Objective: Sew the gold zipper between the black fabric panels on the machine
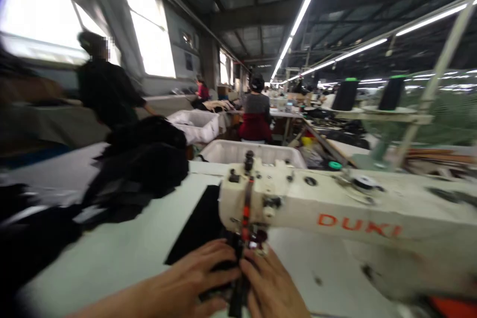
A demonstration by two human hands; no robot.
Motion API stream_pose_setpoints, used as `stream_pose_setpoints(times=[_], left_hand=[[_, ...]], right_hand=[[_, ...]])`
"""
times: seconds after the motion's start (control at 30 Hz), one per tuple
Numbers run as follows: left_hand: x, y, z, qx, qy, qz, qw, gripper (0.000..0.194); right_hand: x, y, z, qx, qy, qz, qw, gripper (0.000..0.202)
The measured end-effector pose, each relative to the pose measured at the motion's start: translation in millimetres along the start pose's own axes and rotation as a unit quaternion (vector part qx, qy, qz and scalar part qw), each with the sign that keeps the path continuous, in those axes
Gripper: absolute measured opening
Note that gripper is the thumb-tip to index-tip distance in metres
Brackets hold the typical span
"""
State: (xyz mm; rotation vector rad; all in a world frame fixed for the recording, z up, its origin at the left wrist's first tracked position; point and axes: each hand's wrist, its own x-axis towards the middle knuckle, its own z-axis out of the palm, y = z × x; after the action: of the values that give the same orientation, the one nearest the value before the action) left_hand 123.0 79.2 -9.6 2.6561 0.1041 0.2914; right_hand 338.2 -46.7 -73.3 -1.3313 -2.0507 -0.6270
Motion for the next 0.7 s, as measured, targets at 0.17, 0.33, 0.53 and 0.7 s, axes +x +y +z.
stream_pose_setpoints(times=[0.17, 0.33, 0.53, 0.7], left_hand=[[-7, -23, 7.0, 0.128, 0.005, 0.024, 0.991, 0.056], [-1, -24, 4.7, 0.162, -0.013, 0.018, 0.987, 0.053], [6, -29, 0.1, 0.165, -0.022, -0.007, 0.986, 0.057], [6, -36, 2.3, 0.148, 0.01, 0.013, 0.989, 0.059]], right_hand=[[16, -10, -11, 0.053, -0.118, 0.098, 0.987, 0.046], [6, -8, -5, 0.04, -0.098, 0.094, 0.99, 0.049], [19, -9, -8, 0.028, -0.075, 0.102, 0.992, 0.044], [23, -10, -9, 0.015, -0.08, 0.113, 0.99, 0.046]])
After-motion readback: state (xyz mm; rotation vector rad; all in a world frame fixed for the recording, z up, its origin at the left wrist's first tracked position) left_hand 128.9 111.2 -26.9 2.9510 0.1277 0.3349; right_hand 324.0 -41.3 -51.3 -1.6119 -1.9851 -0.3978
